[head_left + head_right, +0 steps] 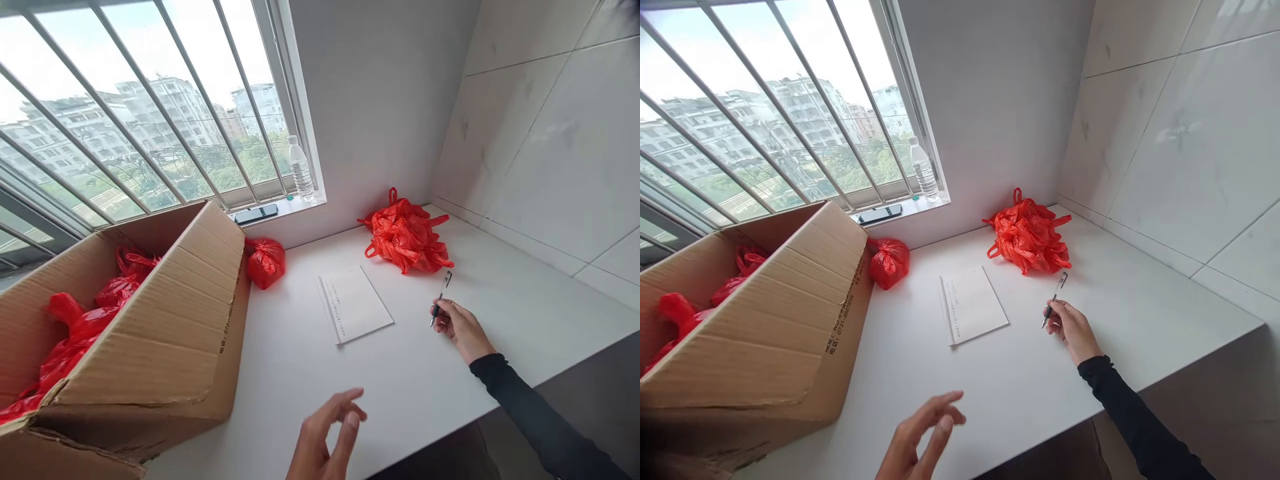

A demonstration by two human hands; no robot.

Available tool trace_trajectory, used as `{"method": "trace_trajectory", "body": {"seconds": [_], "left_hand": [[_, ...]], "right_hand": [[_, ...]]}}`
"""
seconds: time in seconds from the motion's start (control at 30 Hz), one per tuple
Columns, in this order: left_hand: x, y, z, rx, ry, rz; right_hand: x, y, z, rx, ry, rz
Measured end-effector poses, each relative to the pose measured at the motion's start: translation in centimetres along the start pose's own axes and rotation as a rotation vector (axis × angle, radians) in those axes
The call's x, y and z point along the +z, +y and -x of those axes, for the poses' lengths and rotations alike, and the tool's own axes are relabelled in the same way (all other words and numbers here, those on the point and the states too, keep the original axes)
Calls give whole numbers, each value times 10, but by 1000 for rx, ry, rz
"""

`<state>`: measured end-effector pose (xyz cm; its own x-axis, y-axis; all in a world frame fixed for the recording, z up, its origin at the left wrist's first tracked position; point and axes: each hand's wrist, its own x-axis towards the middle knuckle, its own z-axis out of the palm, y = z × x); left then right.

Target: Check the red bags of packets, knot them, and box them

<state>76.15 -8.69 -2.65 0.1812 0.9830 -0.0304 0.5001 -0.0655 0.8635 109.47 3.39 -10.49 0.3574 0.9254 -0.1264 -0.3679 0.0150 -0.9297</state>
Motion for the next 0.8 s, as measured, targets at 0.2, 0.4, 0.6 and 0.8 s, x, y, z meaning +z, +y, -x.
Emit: {"method": "trace_trajectory", "body": {"seconds": [0.2, 0.4, 0.6, 0.8], "left_hand": [[9, -28, -99, 303, 218, -194], [31, -64, -116, 512, 276, -334], [34, -75, -121, 600, 403, -364], [30, -78, -137, 485, 558, -302]], "right_hand": [[-7, 5, 7, -83, -11, -14], [-6, 6, 5, -95, -27, -29], [-6, 8, 3, -99, -28, -2], [-8, 8, -1, -81, -21, 74]]}}
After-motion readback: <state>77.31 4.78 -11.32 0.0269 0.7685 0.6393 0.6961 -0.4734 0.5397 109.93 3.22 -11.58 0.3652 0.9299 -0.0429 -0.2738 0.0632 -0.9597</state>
